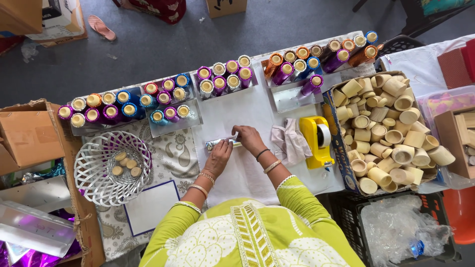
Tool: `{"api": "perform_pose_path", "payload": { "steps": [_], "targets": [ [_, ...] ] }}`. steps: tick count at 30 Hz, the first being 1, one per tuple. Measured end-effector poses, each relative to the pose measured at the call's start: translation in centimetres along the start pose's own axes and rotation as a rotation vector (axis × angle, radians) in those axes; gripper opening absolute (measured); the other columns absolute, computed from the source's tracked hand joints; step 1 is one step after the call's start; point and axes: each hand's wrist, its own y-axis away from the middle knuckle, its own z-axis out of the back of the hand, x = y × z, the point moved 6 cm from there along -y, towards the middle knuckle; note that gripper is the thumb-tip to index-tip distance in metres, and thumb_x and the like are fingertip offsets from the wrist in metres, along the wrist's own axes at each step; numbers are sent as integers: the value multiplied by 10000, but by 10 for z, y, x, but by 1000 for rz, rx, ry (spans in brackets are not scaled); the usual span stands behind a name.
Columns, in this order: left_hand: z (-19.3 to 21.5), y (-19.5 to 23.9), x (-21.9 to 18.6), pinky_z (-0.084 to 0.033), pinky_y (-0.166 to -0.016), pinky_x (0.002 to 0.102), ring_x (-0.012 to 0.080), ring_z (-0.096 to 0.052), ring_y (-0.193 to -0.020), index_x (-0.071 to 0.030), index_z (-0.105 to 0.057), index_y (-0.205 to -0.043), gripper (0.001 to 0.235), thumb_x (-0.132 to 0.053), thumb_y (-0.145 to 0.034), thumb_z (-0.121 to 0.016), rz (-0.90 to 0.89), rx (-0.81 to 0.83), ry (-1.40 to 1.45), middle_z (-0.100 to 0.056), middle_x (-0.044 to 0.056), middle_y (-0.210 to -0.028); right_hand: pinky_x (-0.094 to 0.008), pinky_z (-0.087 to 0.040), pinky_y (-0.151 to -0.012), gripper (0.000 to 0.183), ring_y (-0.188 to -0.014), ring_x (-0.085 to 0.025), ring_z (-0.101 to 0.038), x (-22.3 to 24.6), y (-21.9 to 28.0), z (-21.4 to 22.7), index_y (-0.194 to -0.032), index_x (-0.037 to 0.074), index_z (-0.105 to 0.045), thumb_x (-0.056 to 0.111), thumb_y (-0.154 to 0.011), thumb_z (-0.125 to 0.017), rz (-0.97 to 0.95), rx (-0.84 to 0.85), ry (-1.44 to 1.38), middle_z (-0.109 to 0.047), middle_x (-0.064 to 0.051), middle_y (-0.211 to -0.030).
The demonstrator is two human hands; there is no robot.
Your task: The person wraps small cylindrical candles in shiny metallic foil. They pick up a candle, place it on a sheet of foil, and fold the foil around it to create a decorative wrapper. The wrapped candles are then placed into a tray alongside other finished items.
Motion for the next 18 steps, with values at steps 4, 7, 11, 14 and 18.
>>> {"api": "perform_pose_path", "payload": {
  "steps": [4, 7, 11, 14, 18],
  "targets": [
    [0, -3, 5, -484, -1049, 405, 317, -578, -1220, 52, -599, -1306, 461, 7, -847, -571, 38, 5, 67, -623, 196, -1297, -374, -548, -714, 264, -801, -253, -691, -14, -1, 3, -1001, 81, -641, 12, -778, -766, 8, -9, -139, -691, -94, -858],
    [3, -5, 9, -485, -1071, 404, 311, -580, -1217, 55, -596, -1326, 495, 41, -832, -569, 84, -16, 145, -629, 172, -1282, -370, -564, -744, 243, -814, -252, -703, -57, -5, -15, -1041, 65, -632, -52, -832, -668, -23, -71, -326, -690, -114, -928],
    [2, -6, 13, -486, -1055, 407, 320, -576, -1218, 23, -601, -1335, 514, 81, -826, -565, 144, -7, 213, -620, 168, -1328, -370, -561, -767, 233, -848, -268, -693, -86, 7, -12, -1037, 54, -642, -72, -843, -665, -59, -190, -225, -666, -133, -975],
    [5, -6, 12, -487, -1060, 407, 329, -570, -1219, 15, -602, -1333, 526, 102, -815, -564, 176, 6, 237, -614, 166, -1351, -369, -556, -788, 194, -884, -273, -681, -78, 35, 15, -1065, 43, -645, -58, -901, -662, -44, -344, -229, -663, -139, -984],
    [12, -11, 13, -488, -1052, 404, 328, -564, -1222, 19, -603, -1336, 548, 130, -801, -561, 214, 21, 263, -615, 157, -1353, -334, -587, -791, 174, -926, -245, -694, -77, 80, 58, -1075, 31, -648, -17, -908, -646, -64, -579, -303, -669, -131, -1027]
  ]
}}
